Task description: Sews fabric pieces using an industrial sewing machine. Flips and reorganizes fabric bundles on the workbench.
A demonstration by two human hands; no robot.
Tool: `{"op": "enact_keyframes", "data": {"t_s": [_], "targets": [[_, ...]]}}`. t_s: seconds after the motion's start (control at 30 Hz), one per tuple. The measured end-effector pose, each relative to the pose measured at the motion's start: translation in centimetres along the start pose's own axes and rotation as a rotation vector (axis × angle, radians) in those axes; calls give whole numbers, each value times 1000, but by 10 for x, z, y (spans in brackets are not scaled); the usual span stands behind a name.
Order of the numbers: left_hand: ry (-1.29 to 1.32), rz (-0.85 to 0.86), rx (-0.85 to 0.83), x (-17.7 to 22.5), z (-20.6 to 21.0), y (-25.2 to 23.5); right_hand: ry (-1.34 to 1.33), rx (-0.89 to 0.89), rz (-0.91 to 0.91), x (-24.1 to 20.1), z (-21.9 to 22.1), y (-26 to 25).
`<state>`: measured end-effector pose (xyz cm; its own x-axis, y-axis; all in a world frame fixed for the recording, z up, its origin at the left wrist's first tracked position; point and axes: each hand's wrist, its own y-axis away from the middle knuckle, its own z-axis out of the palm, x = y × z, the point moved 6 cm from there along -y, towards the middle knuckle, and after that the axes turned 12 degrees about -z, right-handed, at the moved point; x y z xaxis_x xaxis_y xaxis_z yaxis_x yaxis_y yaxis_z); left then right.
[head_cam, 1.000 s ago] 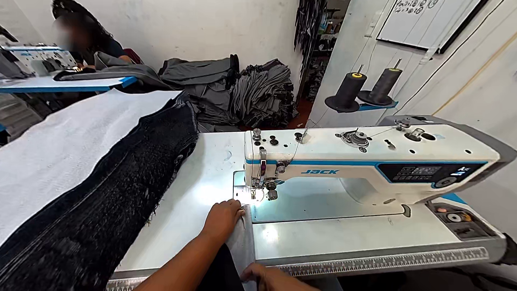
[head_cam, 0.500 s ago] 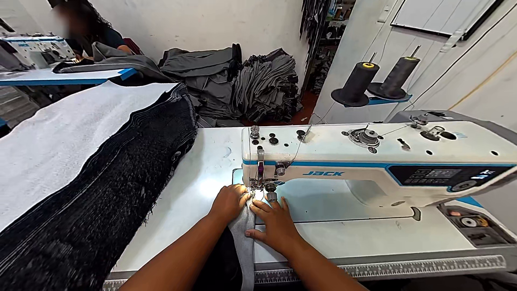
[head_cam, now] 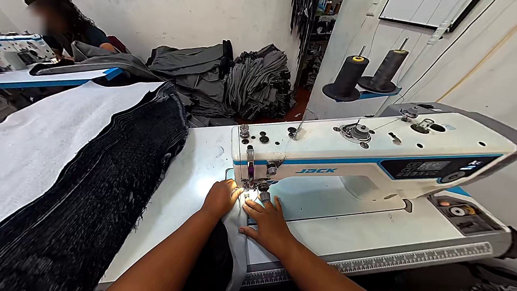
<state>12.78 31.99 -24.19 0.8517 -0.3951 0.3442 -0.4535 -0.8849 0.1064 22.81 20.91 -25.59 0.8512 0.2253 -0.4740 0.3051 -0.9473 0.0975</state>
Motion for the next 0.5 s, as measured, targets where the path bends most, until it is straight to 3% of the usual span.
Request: {"op": "enact_keyframes", "data": {"t_s": [0.27, 0.4, 0.5], "targets": [[-3, -3, 197, -7, -12, -35, -18, 42, -34, -3, 5, -1], [-49, 56, 387, 0, -17, -32, -12, 69, -59, 0, 6, -1], [-121, -20, 339, 1, -18, -29, -31, 90, -57, 3, 4, -5]]}}
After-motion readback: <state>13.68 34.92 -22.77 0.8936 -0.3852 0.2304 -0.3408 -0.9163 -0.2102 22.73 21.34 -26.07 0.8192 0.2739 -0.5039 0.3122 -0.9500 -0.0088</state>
